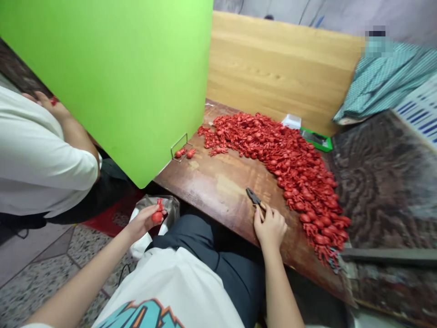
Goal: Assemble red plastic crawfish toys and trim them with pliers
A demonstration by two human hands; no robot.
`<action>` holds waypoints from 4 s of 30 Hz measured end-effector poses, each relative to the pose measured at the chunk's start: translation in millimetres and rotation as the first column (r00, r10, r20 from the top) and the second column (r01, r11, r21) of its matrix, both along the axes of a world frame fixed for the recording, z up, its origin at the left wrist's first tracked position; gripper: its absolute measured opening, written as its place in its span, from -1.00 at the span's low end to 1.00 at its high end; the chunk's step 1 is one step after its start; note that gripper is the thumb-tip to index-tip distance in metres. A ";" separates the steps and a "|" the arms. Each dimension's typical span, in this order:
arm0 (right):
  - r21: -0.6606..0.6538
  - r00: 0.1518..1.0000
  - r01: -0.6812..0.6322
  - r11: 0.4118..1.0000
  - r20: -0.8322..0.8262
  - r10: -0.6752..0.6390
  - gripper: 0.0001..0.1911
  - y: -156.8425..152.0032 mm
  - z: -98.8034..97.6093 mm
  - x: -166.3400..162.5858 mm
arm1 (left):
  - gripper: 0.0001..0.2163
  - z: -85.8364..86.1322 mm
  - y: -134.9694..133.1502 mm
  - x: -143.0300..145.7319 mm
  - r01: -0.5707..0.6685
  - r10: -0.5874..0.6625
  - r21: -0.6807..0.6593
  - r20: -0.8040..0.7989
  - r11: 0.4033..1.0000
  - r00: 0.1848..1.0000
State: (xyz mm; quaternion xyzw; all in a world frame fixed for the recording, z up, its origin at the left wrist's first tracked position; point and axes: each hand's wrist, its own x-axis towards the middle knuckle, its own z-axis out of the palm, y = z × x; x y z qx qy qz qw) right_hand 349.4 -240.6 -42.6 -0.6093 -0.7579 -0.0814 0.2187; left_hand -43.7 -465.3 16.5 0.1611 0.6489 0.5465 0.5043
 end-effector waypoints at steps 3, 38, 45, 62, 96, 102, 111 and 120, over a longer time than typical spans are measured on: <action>0.037 1.000 -0.013 0.999 -0.004 0.013 -0.51 -0.2 -0.4 -3.1 | -0.48 -0.4 27.0 0.6 0.035 -0.038 -0.031 -0.101 0.999 0.994; 0.142 0.992 -0.061 0.988 -0.104 0.076 -0.69 18.9 5.0 -28.3 | -0.76 11.4 247.3 25.3 0.313 -0.089 -0.103 -0.994 0.944 -0.060; 0.094 0.993 -0.044 0.995 -0.109 0.054 -0.68 26.6 3.4 -31.5 | -0.64 25.8 388.8 40.0 0.314 0.034 0.071 -0.992 0.947 0.122; 0.039 0.963 0.246 0.968 -0.123 -0.240 -0.65 29.2 0.3 -29.2 | -0.50 -30.1 476.2 85.9 0.444 -0.448 0.435 -0.099 0.783 0.889; 0.344 0.960 0.224 0.912 -0.242 -0.144 -0.72 300.7 21.7 -97.6 | -0.27 -29.5 470.0 84.3 0.460 -0.497 0.485 -0.059 0.744 0.866; 0.311 0.947 0.254 0.916 -0.271 -0.171 -0.75 301.2 20.0 -85.9 | -0.25 -28.6 465.5 87.0 0.479 -0.533 0.441 -0.002 0.759 0.846; 0.168 -0.166 -0.375 0.912 -0.980 0.113 -0.74 275.3 44.8 -144.3 | -0.43 -34.5 467.7 83.8 0.344 -0.354 0.527 -0.085 0.777 0.931; 0.023 -0.348 -0.628 0.778 -0.903 -0.254 -0.51 265.1 28.3 -163.7 | -0.40 -33.7 471.4 83.8 0.345 -0.390 0.509 -0.019 0.789 0.921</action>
